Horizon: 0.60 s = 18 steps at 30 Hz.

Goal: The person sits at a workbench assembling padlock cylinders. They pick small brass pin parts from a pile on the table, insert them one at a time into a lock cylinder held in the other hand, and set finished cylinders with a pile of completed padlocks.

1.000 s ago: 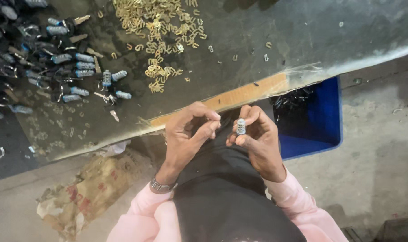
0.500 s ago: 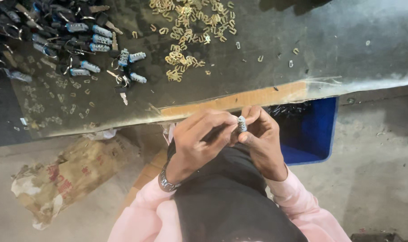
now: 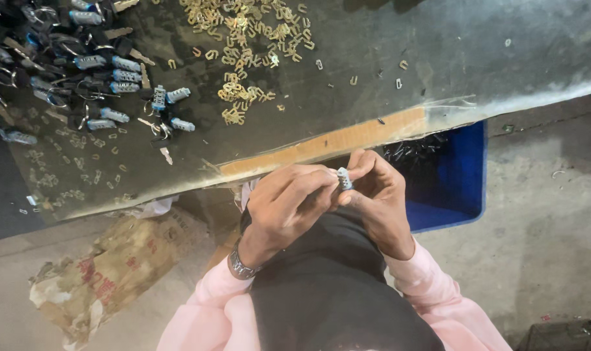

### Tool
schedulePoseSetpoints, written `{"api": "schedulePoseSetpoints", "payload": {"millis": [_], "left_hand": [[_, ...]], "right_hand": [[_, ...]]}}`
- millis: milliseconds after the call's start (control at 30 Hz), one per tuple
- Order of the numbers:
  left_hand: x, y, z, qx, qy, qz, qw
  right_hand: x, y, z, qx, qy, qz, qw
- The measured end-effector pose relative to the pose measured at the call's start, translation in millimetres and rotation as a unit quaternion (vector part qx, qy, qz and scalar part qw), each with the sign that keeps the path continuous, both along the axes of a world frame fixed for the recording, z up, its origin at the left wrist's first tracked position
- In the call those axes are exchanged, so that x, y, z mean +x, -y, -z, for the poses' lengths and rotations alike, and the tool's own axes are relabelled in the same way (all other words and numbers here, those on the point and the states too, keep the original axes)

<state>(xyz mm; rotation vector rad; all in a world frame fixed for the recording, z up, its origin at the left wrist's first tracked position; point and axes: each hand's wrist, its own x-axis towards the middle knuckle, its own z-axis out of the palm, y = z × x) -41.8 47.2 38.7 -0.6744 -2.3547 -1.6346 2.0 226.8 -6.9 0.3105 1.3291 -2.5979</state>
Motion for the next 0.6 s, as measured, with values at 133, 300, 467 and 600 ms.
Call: {"api": "schedulePoseSetpoints", "payload": {"millis": [133, 300, 467, 600], "left_hand": [[-1, 0, 1, -0.008, -0.003, 0.012, 1.0], [0, 1, 0, -0.007, 0.006, 0.016, 1.0], [2, 4, 1, 0.09, 0.2, 0.022, 0.975], [-3, 17, 9, 0.141, 0.259, 0.121, 0.948]], "right_hand": [[2, -4, -1, 0.024, -0.003, 0.003, 1.0], [-1, -4, -4, 0.036, 0.002, -0.003, 0.999], [-3, -2, -11, 0.088, -0.018, -0.015, 0.996], [-4, -8, -24, 0.174, -0.065, -0.056, 0.981]]}}
